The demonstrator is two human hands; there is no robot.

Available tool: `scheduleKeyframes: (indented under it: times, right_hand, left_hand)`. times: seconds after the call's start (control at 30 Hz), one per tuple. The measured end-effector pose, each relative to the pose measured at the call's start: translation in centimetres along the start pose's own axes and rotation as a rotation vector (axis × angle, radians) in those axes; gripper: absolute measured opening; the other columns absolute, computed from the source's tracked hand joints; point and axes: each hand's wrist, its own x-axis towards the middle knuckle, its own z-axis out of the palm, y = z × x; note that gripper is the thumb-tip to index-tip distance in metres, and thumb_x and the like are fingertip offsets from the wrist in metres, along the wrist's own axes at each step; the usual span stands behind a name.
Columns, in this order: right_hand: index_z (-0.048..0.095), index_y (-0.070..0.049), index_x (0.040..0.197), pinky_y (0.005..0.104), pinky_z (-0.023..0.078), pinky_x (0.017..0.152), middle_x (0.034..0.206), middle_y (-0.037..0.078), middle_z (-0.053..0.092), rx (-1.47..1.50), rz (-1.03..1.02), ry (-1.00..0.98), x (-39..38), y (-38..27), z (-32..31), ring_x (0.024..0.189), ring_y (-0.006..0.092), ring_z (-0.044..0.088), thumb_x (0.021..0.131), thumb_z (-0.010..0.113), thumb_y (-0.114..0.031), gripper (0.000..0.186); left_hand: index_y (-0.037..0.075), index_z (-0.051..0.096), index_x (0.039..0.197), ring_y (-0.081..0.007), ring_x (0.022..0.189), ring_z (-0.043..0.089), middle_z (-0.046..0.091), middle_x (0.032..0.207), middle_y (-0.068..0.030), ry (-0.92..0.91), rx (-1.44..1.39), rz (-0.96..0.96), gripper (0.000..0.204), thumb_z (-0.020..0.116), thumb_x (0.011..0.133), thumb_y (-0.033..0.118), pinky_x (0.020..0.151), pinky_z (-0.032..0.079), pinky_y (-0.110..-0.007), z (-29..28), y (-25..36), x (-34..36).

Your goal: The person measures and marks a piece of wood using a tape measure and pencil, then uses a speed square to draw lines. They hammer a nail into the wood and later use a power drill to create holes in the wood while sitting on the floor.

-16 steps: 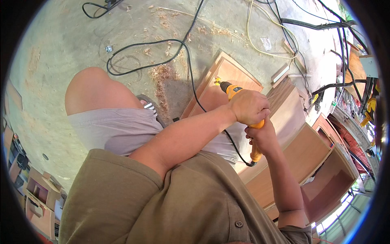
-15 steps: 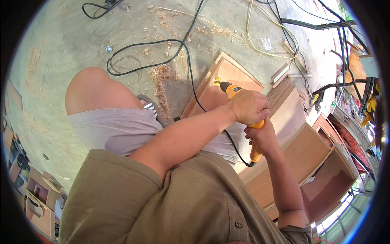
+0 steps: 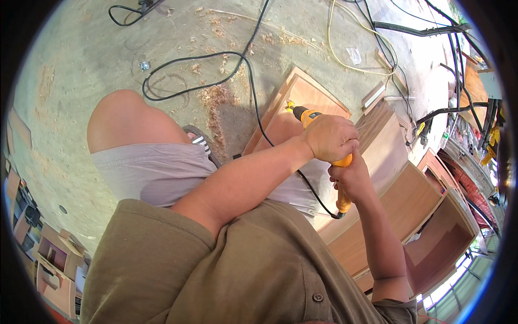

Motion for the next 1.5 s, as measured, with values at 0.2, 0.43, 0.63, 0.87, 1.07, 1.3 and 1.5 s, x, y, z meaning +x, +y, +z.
scheduleKeyframes:
  times: [0.2, 0.43, 0.63, 0.87, 1.07, 1.3, 1.5]
  right_hand:
    - [0.047, -0.004, 0.125, 0.034, 0.054, 0.058, 0.088, 0.009, 0.06, 0.0, 0.013, -0.028, 0.0, -0.3, 0.0, 0.067, 0.0178, 0.061, 0.077, 0.064, -0.005, 0.05]
    - [0.05, -0.005, 0.113, 0.0331, 0.054, 0.058, 0.085, 0.004, 0.059, 0.001, 0.002, -0.008, -0.3, -0.5, 0.2, 0.068, 0.0153, 0.062, 0.077, 0.067, -0.002, 0.04]
    - [0.049, -0.004, 0.124, 0.0331, 0.054, 0.058, 0.09, 0.008, 0.061, -0.002, 0.019, -0.022, -0.2, -0.2, 0.4, 0.07, 0.0172, 0.062, 0.077, 0.064, -0.006, 0.049]
    - [0.049, -0.005, 0.114, 0.0326, 0.053, 0.057, 0.083, 0.004, 0.059, 0.031, -0.002, -0.023, -0.1, -0.4, 0.1, 0.067, 0.0155, 0.062, 0.077, 0.067, 0.0, 0.042]
    - [0.05, -0.004, 0.123, 0.0321, 0.053, 0.058, 0.087, 0.007, 0.061, -0.015, 0.01, -0.023, -0.3, -0.5, 0.3, 0.068, 0.0162, 0.061, 0.077, 0.064, -0.006, 0.048]
    - [0.051, -0.005, 0.115, 0.033, 0.055, 0.061, 0.084, 0.005, 0.062, -0.084, -0.038, -0.022, 0.0, -0.7, -0.3, 0.068, 0.0156, 0.062, 0.076, 0.068, -0.003, 0.043]
    - [0.051, -0.006, 0.119, 0.0325, 0.056, 0.063, 0.088, 0.005, 0.063, -0.1, -0.108, -0.03, 0.5, -0.3, -0.7, 0.072, 0.0156, 0.064, 0.076, 0.069, -0.003, 0.046]
  left_hand:
    - [0.006, 0.069, 0.081, -0.0328, 0.08, 0.067, 0.067, 0.081, -0.0095, 0.007, 0.002, 0.009, 0.022, 0.064, 0.085, 0.028, 0.072, 0.053, -0.044, -0.2, 0.0, 0.0]
    - [0.006, 0.069, 0.081, -0.033, 0.08, 0.067, 0.067, 0.081, -0.0098, 0.019, 0.007, 0.019, 0.023, 0.063, 0.086, 0.027, 0.073, 0.053, -0.044, -0.4, 0.1, -0.1]
    - [0.006, 0.07, 0.081, -0.0336, 0.08, 0.067, 0.067, 0.081, -0.0107, 0.013, -0.001, 0.034, 0.023, 0.063, 0.085, 0.027, 0.073, 0.053, -0.044, -0.3, 0.0, -0.2]
    - [0.005, 0.07, 0.081, -0.0334, 0.08, 0.067, 0.067, 0.081, -0.0106, 0.028, -0.016, 0.031, 0.023, 0.063, 0.085, 0.027, 0.073, 0.053, -0.044, -0.3, -0.1, -0.1]
    - [0.006, 0.07, 0.08, -0.0335, 0.079, 0.066, 0.067, 0.08, -0.0105, 0.043, 0.004, 0.051, 0.021, 0.064, 0.084, 0.026, 0.073, 0.053, -0.044, -0.2, -0.2, -0.3]
    - [0.006, 0.07, 0.079, -0.0333, 0.079, 0.066, 0.067, 0.08, -0.01, 0.109, -0.027, 0.066, 0.019, 0.065, 0.084, 0.024, 0.073, 0.053, -0.044, -0.2, -0.4, -0.5]
    - [0.007, 0.07, 0.079, -0.0333, 0.078, 0.066, 0.066, 0.079, -0.01, 0.156, 0.0, 0.055, 0.021, 0.064, 0.084, 0.026, 0.07, 0.053, -0.044, 0.2, -0.2, -0.5]
